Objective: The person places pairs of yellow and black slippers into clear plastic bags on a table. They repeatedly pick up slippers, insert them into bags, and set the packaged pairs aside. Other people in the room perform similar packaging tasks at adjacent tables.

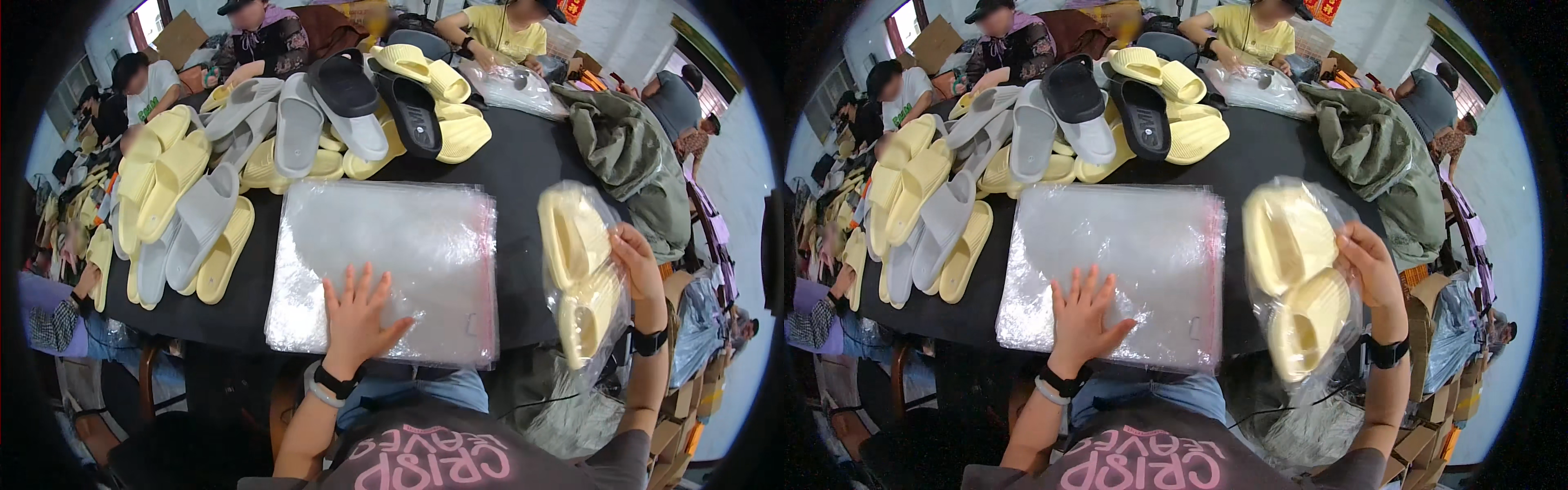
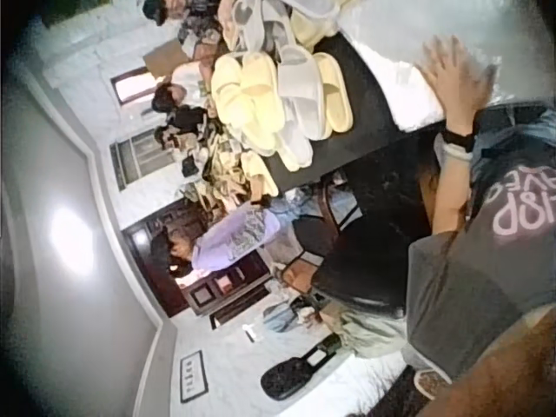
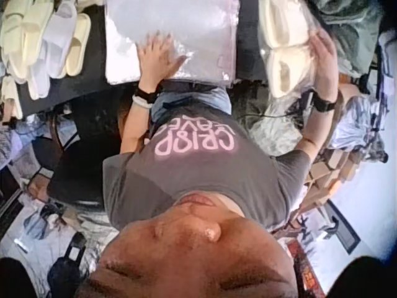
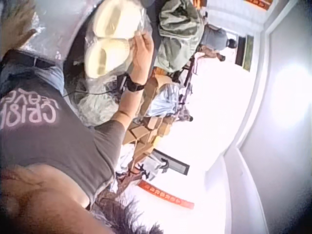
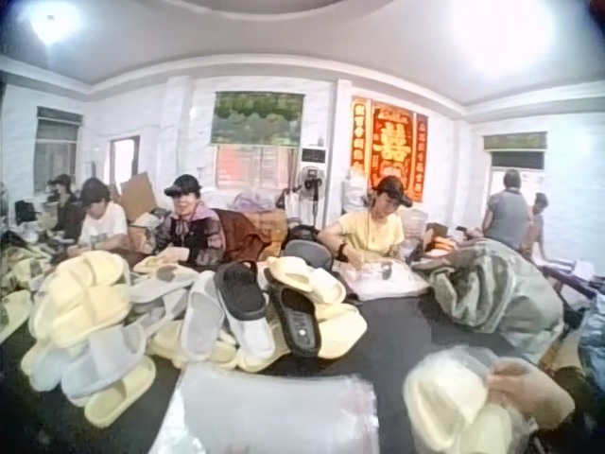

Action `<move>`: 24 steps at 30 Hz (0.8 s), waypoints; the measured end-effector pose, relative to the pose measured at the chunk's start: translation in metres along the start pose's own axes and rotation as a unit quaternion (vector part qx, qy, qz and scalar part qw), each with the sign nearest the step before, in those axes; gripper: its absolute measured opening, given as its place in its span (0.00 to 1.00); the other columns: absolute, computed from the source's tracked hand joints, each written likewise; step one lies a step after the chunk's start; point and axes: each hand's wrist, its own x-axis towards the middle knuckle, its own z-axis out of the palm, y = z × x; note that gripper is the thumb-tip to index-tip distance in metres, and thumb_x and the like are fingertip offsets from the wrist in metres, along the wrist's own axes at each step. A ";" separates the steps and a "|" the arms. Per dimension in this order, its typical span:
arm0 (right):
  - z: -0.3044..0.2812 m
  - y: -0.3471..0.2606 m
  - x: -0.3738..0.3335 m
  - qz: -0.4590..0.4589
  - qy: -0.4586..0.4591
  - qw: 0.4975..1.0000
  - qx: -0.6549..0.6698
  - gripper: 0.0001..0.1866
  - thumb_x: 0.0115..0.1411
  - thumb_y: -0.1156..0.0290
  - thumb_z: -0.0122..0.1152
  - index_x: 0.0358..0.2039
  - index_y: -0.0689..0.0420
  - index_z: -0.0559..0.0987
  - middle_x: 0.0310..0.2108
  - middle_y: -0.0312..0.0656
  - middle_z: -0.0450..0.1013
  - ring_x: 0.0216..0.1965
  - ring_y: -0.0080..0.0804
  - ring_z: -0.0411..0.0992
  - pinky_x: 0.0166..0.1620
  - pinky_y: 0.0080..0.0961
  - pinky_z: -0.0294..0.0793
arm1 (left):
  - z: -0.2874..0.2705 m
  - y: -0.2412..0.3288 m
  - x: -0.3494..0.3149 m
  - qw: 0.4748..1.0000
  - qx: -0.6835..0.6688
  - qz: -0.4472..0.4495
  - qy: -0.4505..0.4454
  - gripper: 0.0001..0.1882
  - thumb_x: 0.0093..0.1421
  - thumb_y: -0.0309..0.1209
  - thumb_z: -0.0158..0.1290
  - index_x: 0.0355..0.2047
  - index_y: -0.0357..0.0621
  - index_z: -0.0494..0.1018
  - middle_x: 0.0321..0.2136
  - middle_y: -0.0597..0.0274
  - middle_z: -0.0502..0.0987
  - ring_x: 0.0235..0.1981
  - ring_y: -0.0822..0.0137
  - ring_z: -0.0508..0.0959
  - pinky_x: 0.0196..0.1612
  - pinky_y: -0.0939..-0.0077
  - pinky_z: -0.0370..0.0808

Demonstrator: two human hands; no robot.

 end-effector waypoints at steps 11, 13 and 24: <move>0.236 0.003 0.080 0.077 -0.178 0.963 0.186 0.23 0.67 0.74 0.54 0.62 0.58 0.64 0.44 0.39 0.71 0.41 0.24 0.74 0.45 0.21 0.78 | 0.041 -0.025 -0.007 0.994 -0.041 0.093 0.050 0.39 0.55 0.63 0.50 0.62 0.57 0.67 0.63 0.53 0.65 0.63 0.47 0.63 0.64 0.40 0.54; 0.258 0.013 0.091 0.047 -0.230 0.948 0.217 0.26 0.68 0.75 0.54 0.64 0.57 0.61 0.51 0.43 0.69 0.47 0.28 0.73 0.50 0.24 0.77 | 0.022 -0.011 0.003 0.992 -0.057 0.103 0.055 0.33 0.57 0.58 0.52 0.59 0.59 0.70 0.59 0.64 0.72 0.60 0.54 0.68 0.62 0.52 0.64; 0.184 0.054 0.030 -0.304 0.115 0.874 -0.361 0.37 0.59 0.74 0.65 0.66 0.59 0.59 0.60 0.49 0.64 0.61 0.39 0.65 0.57 0.33 0.69 | 0.021 -0.006 -0.003 0.979 -0.185 -0.070 -0.051 0.26 0.55 0.51 0.57 0.53 0.61 0.76 0.54 0.66 0.76 0.57 0.59 0.72 0.59 0.59 0.68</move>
